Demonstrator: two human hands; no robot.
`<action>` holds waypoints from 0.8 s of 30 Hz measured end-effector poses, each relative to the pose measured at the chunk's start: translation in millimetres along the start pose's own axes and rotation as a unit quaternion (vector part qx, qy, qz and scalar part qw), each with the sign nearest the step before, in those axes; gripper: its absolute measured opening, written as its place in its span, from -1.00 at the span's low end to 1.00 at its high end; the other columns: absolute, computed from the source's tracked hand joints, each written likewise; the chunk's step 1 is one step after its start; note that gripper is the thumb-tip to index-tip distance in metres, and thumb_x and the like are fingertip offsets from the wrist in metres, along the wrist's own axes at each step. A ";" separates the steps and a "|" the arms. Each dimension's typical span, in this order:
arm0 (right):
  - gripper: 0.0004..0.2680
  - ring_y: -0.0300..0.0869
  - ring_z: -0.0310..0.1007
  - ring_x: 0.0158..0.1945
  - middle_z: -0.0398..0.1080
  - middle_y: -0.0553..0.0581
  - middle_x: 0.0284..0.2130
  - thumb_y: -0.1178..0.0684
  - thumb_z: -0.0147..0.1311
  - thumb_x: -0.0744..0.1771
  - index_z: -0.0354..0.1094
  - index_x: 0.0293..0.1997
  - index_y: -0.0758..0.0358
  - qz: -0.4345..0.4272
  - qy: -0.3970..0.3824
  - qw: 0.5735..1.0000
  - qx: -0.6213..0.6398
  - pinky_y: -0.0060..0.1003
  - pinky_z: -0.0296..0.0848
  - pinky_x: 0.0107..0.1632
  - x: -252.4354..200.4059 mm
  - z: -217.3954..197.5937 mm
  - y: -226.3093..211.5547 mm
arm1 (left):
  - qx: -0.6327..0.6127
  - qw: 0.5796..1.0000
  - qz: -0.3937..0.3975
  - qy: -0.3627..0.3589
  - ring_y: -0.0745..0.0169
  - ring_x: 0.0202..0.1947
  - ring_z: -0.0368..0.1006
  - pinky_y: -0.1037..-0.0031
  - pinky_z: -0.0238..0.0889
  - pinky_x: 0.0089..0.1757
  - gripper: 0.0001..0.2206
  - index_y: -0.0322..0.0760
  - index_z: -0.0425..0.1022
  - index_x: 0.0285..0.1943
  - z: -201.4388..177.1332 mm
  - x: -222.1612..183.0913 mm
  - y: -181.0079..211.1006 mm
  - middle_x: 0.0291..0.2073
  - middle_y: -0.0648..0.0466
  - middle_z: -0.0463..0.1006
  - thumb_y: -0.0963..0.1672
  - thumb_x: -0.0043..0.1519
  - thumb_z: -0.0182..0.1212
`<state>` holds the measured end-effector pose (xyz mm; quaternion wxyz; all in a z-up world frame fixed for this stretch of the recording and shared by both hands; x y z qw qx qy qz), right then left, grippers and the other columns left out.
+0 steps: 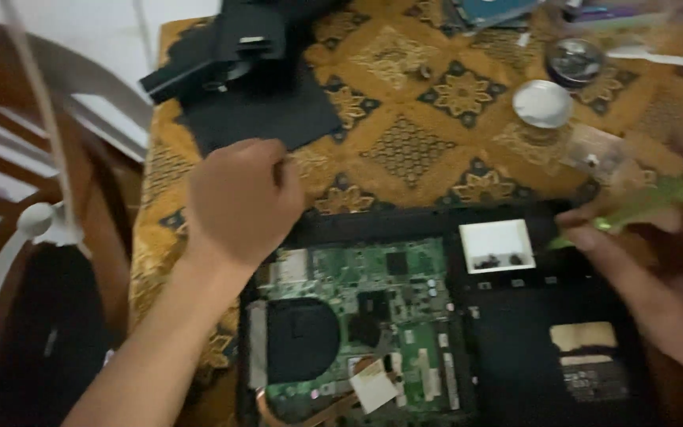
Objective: The person is disassembling and reassembling a laptop, focusing on the casing and internal components like the motherboard, using a screwdriver.
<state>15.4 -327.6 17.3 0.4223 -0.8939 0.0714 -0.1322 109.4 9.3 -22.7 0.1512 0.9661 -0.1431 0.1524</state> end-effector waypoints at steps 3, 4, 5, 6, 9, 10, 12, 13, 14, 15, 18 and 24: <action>-0.33 0.08 0.68 -0.07 0.55 0.42 -0.17 0.35 0.13 0.26 -0.18 0.52 0.13 -0.094 -0.110 0.989 0.024 -0.03 0.69 0.10 5.1 2.5 -15.9 | 0.017 1.000 -0.015 -0.014 0.37 -0.71 -0.23 0.47 -0.38 -0.57 -0.55 -0.11 -0.01 -0.65 1.1 -0.5 0.8 -0.76 0.20 -0.07 -0.18 0.34 0.03; -0.34 0.07 0.72 -0.08 0.57 0.44 -0.16 0.34 0.13 0.24 -0.17 0.50 0.12 -0.094 -0.131 0.987 0.009 -0.05 0.71 0.08 5.9 4.5 -15.8 | 0.027 0.999 -0.019 -0.014 0.35 -0.71 -0.15 0.49 -0.36 -0.57 -0.58 -0.12 0.06 -0.66 1.4 -0.6 0.9 -0.76 0.20 0.00 -0.18 0.32 0.04; -0.34 0.05 0.76 -0.09 0.59 0.47 -0.15 0.33 0.14 0.23 -0.16 0.49 0.10 -0.095 -0.152 0.984 -0.004 -0.06 0.73 0.05 7.1 7.7 -16.1 | 0.039 0.999 -0.024 -0.013 0.34 -0.71 -0.07 0.52 -0.34 -0.58 -0.60 -0.14 0.12 -0.67 0.2 -0.5 -0.3 -0.77 0.20 0.07 -0.18 0.29 0.05; -0.34 0.05 0.76 -0.09 0.59 0.47 -0.15 0.33 0.14 0.23 -0.16 0.49 0.10 -0.093 -0.152 0.984 -0.005 -0.06 0.73 0.05 5.2 9.7 -16.3 | 0.037 0.999 -0.023 -0.015 0.34 -0.71 -0.07 0.52 -0.34 -0.58 -0.60 -0.14 0.12 -0.67 0.9 0.2 0.6 -0.77 0.20 0.07 -0.18 0.29 0.05; -0.38 0.07 0.66 0.08 0.56 0.38 -0.13 0.31 0.08 0.26 -0.16 0.49 0.09 -0.071 -0.149 0.986 0.023 -0.01 0.75 0.07 2.1 15.1 -11.0 | 0.047 0.999 -0.021 -0.018 0.36 -0.74 -0.01 0.54 -0.30 -0.61 -0.61 -0.14 0.28 -0.68 1.3 0.8 1.3 -0.78 0.23 0.16 -0.19 0.31 0.04; -0.37 0.10 0.60 0.15 0.54 0.33 -0.14 0.28 0.08 0.27 -0.18 0.51 0.09 -0.069 -0.155 0.985 0.023 0.09 0.65 0.23 1.3 16.5 -7.2 | 0.033 0.999 -0.015 -0.010 0.35 -0.73 0.00 0.52 -0.29 -0.61 -0.63 -0.14 0.31 -0.67 -0.2 0.7 2.3 -0.78 0.22 0.18 -0.20 0.29 0.04; -0.36 0.13 0.53 0.21 0.53 0.29 -0.16 0.26 0.07 0.27 -0.21 0.53 0.09 -0.064 -0.163 0.984 0.022 0.19 0.56 0.39 0.8 19.3 -8.6 | 0.017 1.000 -0.011 -0.006 0.34 -0.72 0.01 0.50 -0.28 -0.60 -0.64 -0.15 0.34 -0.66 0.1 -0.2 2.5 -0.77 0.21 0.20 -0.21 0.28 0.04; -0.36 0.11 0.56 0.17 0.55 0.30 -0.19 0.26 0.08 0.27 -0.19 0.53 0.11 -0.061 -0.158 0.985 0.005 0.16 0.60 0.33 2.3 20.0 -13.3 | 0.028 1.000 -0.008 -0.003 0.35 -0.72 -0.02 0.52 -0.29 -0.60 -0.63 -0.15 0.30 -0.67 0.6 0.0 2.4 -0.78 0.21 0.16 -0.21 0.28 0.04; -0.36 0.10 0.59 0.13 0.57 0.32 -0.23 0.26 0.09 0.26 -0.17 0.53 0.12 -0.058 -0.154 0.986 -0.013 0.13 0.64 0.28 3.8 20.4 -18.3 | 0.038 0.999 -0.004 -0.001 0.37 -0.73 -0.05 0.54 -0.31 -0.60 -0.62 -0.14 0.25 -0.67 0.8 0.1 2.5 -0.79 0.22 0.13 -0.21 0.28 0.05; -0.36 0.10 0.59 0.13 0.57 0.32 -0.23 0.26 0.09 0.26 -0.17 0.53 0.12 -0.058 -0.154 0.986 -0.014 0.13 0.64 0.28 3.6 20.0 -12.0 | 0.037 0.999 -0.003 -0.001 0.37 -0.73 -0.05 0.54 -0.31 -0.60 -0.62 -0.14 0.25 -0.67 0.2 1.2 3.6 -0.79 0.22 0.13 -0.21 0.28 0.05; -0.38 0.12 0.56 0.21 0.52 0.29 -0.08 0.24 0.07 0.28 -0.21 0.51 0.00 -0.096 -0.180 0.979 0.001 0.13 0.69 0.27 1.1 24.8 -6.4 | 0.022 1.000 -0.006 -0.019 0.35 -0.73 0.00 0.52 -0.25 -0.62 -0.65 -0.16 0.28 -0.67 1.9 2.4 5.2 -0.78 0.20 0.15 -0.22 0.26 0.02; -0.43 0.14 0.61 0.12 0.55 0.37 -0.35 0.32 0.07 0.27 -0.08 0.47 0.33 -0.044 -0.147 0.988 -0.034 0.10 0.55 0.33 -0.1 20.9 -19.0 | 0.017 1.000 0.014 0.002 0.34 -0.73 -0.04 0.52 -0.25 -0.61 -0.64 -0.16 0.28 -0.66 0.8 0.7 6.0 -0.77 0.20 0.15 -0.22 0.29 0.03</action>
Point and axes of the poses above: each hand's wrist, its own x-axis towards the middle knuckle, its own z-axis out of the palm, y = z × x, the point moved 8 cm from there along x, towards the middle knuckle
